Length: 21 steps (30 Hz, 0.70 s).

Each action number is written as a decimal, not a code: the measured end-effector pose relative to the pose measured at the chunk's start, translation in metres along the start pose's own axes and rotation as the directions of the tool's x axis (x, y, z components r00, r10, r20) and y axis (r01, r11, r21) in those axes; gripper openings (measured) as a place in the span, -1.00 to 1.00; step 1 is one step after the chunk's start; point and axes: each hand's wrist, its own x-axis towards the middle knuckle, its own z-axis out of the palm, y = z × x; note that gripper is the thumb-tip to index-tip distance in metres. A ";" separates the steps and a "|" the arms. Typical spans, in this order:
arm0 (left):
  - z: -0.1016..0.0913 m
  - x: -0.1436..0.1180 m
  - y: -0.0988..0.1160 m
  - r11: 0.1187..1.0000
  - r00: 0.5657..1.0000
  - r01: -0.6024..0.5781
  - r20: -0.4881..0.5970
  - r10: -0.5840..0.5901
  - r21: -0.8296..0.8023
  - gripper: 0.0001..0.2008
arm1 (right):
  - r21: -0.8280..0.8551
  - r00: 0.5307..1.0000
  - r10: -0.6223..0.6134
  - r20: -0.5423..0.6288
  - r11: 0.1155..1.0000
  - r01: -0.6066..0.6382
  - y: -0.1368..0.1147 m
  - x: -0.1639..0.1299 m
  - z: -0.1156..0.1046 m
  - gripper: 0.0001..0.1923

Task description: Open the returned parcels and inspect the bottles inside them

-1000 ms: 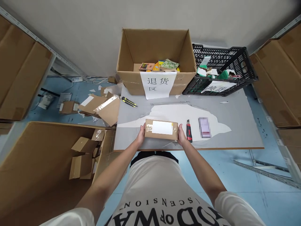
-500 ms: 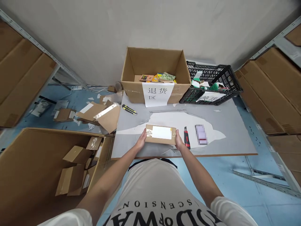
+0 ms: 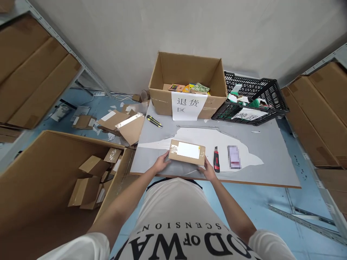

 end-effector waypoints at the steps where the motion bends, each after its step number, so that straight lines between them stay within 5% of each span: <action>1: 0.004 0.000 0.000 1.000 1.000 -0.013 0.016 0.013 -0.004 -0.21 | -0.036 1.000 -0.019 0.017 0.999 0.019 -0.001 0.000 0.005 -0.14; 6: 0.017 0.001 0.006 0.999 0.999 -0.034 -0.027 0.035 0.030 -0.38 | -0.128 0.998 -0.037 -0.047 0.991 0.031 -0.013 0.004 0.015 -0.40; 12: 0.012 -0.010 0.023 0.978 0.994 -0.102 -0.030 0.109 0.183 -0.52 | -0.123 0.992 -0.128 0.001 0.984 0.127 -0.045 0.007 -0.007 -0.48; 21: 0.021 -0.001 0.043 0.960 0.991 -0.010 -0.125 0.046 0.279 -0.54 | -0.537 0.994 -0.010 -0.108 0.842 -0.050 -0.068 0.022 -0.015 -0.47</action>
